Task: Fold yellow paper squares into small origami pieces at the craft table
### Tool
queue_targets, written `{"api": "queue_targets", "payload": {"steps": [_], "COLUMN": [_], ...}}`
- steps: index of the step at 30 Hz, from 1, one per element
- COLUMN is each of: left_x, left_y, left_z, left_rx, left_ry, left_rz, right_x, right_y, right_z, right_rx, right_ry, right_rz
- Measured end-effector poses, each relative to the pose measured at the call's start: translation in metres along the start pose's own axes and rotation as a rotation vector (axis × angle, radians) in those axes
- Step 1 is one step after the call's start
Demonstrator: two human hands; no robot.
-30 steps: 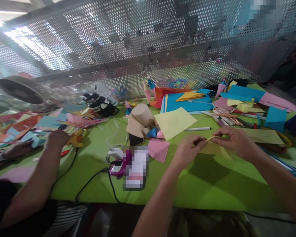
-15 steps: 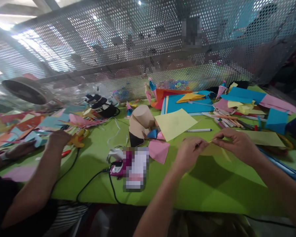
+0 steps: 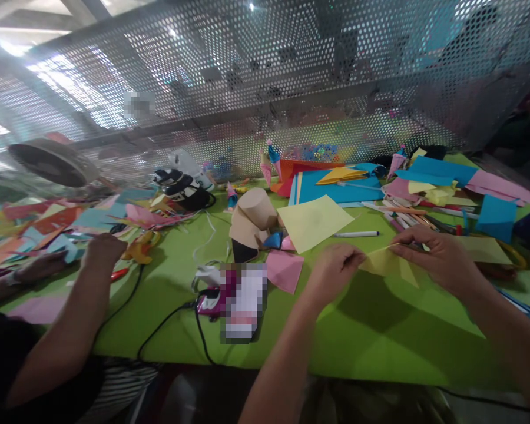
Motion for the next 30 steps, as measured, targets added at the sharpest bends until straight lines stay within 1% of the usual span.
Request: {"api": "queue_targets", "payload": {"steps": [3,5,9,15,21,24,26,28,30], "left_x": [0.000,0.000,0.000,-0.001,-0.001,-0.001,-0.001,-0.001,-0.001], "left_y": [0.000,0.001,0.000,-0.001,0.005,0.008,0.010,0.013,0.013], "left_z": [0.002,0.003,0.004,-0.001,0.009,0.007,0.005,0.006,0.007], "left_rx": [-0.097,-0.115,-0.072,-0.055,0.006,0.017,0.027,0.048,0.070], "left_ry": [0.026,0.046,0.075,0.028,0.058,0.017,0.002,0.016,0.033], "left_rz": [0.011,0.002,0.003,-0.002,0.022,0.034,0.019,-0.001,0.015], "right_x": [0.001,0.001,0.002,0.002,0.001,0.002,0.002,0.001,0.001], "right_y": [-0.001,-0.002,-0.006,-0.005,0.007,0.012,0.013,0.017,0.020], "right_z": [0.001,0.003,0.003,0.000,-0.016,-0.018,-0.018,-0.019,-0.023], "right_rx": [0.013,0.027,0.037,0.033,0.050,0.050,0.058,0.085,0.113], "right_ry": [0.003,0.019,0.034,-0.017,-0.114,-0.111,-0.101,-0.108,-0.136], "right_rz": [0.009,0.021,0.044,0.041,0.018,0.009,0.015,-0.011,-0.035]}}
Point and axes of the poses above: each hand's wrist, its own x-axis away from the middle knuckle, its own y-axis out of the palm, z = x × y, the point moved 9 cm from there along -x, towards the middle knuckle, and after that the axes turned 9 degrees about -y, right-handed, at the moved point
